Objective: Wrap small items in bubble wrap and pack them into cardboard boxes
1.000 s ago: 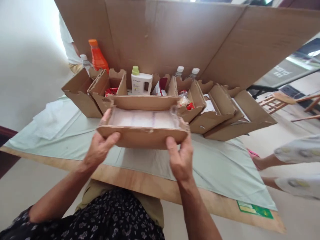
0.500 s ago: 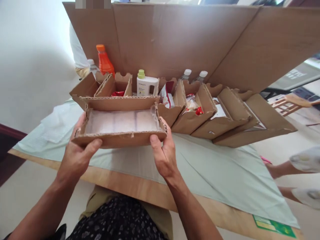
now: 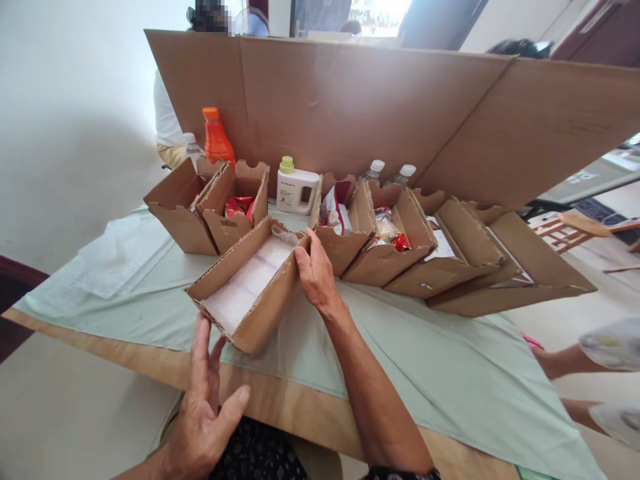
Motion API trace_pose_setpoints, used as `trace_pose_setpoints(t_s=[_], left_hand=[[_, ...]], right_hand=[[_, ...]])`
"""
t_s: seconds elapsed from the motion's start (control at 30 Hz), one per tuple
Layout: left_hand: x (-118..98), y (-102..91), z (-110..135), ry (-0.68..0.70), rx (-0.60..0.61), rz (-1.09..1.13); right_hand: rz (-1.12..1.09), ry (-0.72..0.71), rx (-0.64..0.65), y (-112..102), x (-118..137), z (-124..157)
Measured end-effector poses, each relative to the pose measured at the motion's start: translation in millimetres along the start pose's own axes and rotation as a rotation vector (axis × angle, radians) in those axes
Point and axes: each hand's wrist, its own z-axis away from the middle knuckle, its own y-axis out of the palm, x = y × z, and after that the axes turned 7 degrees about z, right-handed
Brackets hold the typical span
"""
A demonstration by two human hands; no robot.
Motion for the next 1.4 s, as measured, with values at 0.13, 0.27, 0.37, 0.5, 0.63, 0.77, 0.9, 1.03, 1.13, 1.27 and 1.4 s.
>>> trace_pose_setpoints(t_s=[0.13, 0.27, 0.37, 0.5, 0.63, 0.77, 0.9, 1.03, 1.13, 1.27, 1.4], left_hand=[[3, 5.0, 14, 0.079, 0.111, -0.040], [8, 5.3, 20, 0.120, 0.135, -0.092], [13, 7.7, 21, 0.105, 0.146, -0.098], [18, 20.1, 12, 0.113, 0.143, -0.136], [28, 46.9, -16, 0.156, 0.110, -0.180], [50, 86.9, -77, 0.255, 0.052, -0.225], [69, 111.2, -133, 0.191, 0.071, -0.179], [80, 87.9, -119, 0.050, 0.201, -0.178], [88, 47.7, -74, 0.069, 0.249, -0.254], [92, -0.2, -26, 0.129, 0.178, -0.255], [89, -23.2, -12, 0.176, 0.071, -0.253]], right_hand=[[0.040, -0.032, -0.078, 6, 10, 4], [0.000, -0.067, -0.134, 16, 18, 21], [-0.094, -0.084, -0.149, 23, 23, 29], [-0.349, -0.035, -0.257, 29, 17, 34], [-0.483, 0.166, -0.317, 35, -15, 45], [-0.384, 0.358, -0.296, 42, -52, 58], [-0.340, 0.371, -0.245, 46, -63, 64], [-0.302, 0.360, -0.208, 43, -61, 66], [-0.280, 0.352, -0.218, 39, -52, 67], [-0.217, 0.203, -0.125, 33, -11, 51], [0.037, -0.074, 0.140, 40, 53, -7]])
